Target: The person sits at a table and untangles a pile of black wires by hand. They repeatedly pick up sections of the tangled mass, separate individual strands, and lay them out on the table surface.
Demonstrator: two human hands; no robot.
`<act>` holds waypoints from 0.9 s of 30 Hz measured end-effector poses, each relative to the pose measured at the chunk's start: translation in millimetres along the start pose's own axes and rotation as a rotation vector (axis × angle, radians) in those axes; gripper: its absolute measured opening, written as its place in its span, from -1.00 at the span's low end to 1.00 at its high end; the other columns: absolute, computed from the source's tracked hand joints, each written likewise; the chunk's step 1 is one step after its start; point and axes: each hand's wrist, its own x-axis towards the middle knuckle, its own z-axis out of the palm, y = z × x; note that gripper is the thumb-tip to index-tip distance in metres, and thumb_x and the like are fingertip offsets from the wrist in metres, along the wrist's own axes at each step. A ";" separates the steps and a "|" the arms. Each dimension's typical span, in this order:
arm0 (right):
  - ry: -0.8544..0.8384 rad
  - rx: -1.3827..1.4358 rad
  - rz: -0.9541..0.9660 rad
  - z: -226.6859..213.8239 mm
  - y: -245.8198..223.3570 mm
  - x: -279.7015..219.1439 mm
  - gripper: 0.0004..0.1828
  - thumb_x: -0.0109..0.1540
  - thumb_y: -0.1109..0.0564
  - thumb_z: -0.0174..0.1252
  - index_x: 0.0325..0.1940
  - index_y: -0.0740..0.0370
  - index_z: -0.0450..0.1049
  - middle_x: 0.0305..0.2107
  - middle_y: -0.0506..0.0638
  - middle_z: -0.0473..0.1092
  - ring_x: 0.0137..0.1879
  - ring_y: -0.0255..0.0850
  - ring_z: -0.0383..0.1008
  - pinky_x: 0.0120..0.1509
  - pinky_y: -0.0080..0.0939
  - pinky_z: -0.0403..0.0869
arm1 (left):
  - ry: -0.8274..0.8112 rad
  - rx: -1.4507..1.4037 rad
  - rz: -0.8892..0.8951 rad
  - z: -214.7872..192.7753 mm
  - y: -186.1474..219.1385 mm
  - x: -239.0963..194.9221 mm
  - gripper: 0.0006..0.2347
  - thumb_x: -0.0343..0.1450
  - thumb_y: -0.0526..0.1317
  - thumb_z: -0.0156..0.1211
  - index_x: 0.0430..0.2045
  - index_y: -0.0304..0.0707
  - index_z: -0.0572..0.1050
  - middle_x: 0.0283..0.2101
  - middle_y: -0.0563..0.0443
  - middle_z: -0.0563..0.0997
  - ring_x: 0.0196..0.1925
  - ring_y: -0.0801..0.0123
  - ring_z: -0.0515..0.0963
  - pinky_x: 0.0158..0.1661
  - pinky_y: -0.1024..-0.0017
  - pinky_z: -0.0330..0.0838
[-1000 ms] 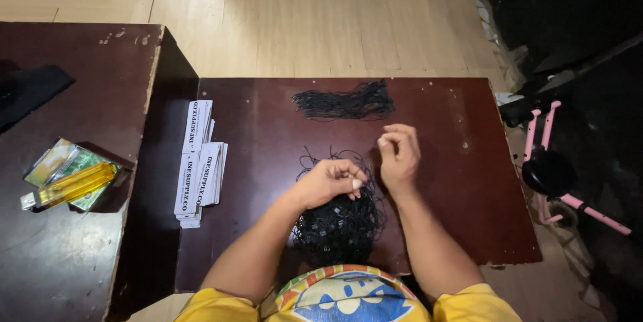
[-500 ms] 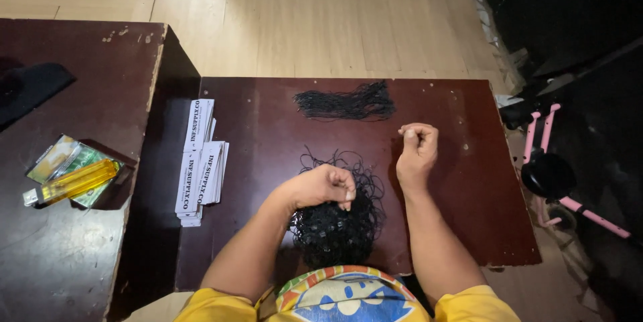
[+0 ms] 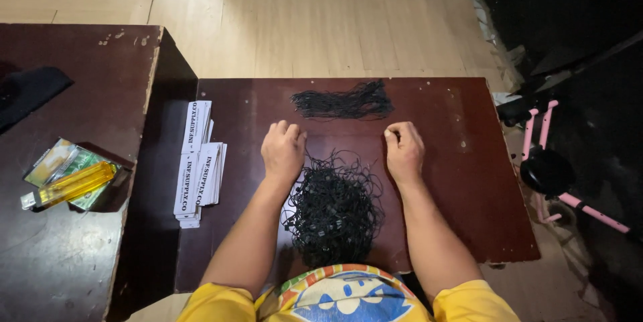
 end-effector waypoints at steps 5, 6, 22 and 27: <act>-0.089 -0.208 -0.010 11.2 20.0 -3.7 -0.86 0.14 0.17 0.33 -0.27 0.07 0.50 -0.30 -0.06 0.39 -0.10 0.02 0.48 0.01 0.04 0.46 | 0.017 0.022 0.059 2.9 1.0 1.7 -0.84 0.20 -0.11 0.43 -0.51 0.06 0.53 -0.44 0.17 0.38 -0.28 0.22 0.48 -0.37 0.28 0.40; -0.134 -0.302 0.035 13.4 21.8 -5.6 -0.86 0.14 0.11 0.32 -0.27 0.00 0.49 -0.24 -0.12 0.37 -0.04 -0.01 0.45 0.02 0.07 0.47 | 0.020 -0.005 0.040 1.2 2.2 2.1 -0.87 0.21 -0.14 0.40 -0.46 0.07 0.57 -0.42 0.15 0.41 -0.26 0.19 0.50 -0.33 0.26 0.43; -0.034 -0.145 -0.020 1.7 27.3 -11.0 -0.71 0.08 0.35 0.11 -0.34 0.00 0.63 -0.29 -0.10 0.43 -0.08 -0.09 0.50 0.08 -0.14 0.46 | -0.047 -0.033 0.238 -30.0 26.3 -2.4 -0.86 0.18 -0.19 0.20 -0.46 0.04 0.63 -0.34 0.04 0.47 -0.21 0.09 0.50 -0.36 0.23 0.39; -0.084 -0.260 -0.010 4.4 30.3 -15.8 -0.76 0.12 0.27 0.13 -0.30 -0.01 0.66 -0.28 -0.12 0.43 -0.07 -0.09 0.48 0.04 -0.13 0.46 | -0.046 0.032 0.243 -27.7 21.7 -2.9 -0.82 0.21 -0.17 0.20 -0.38 -0.01 0.67 -0.26 -0.01 0.50 -0.11 0.08 0.50 -0.34 0.24 0.39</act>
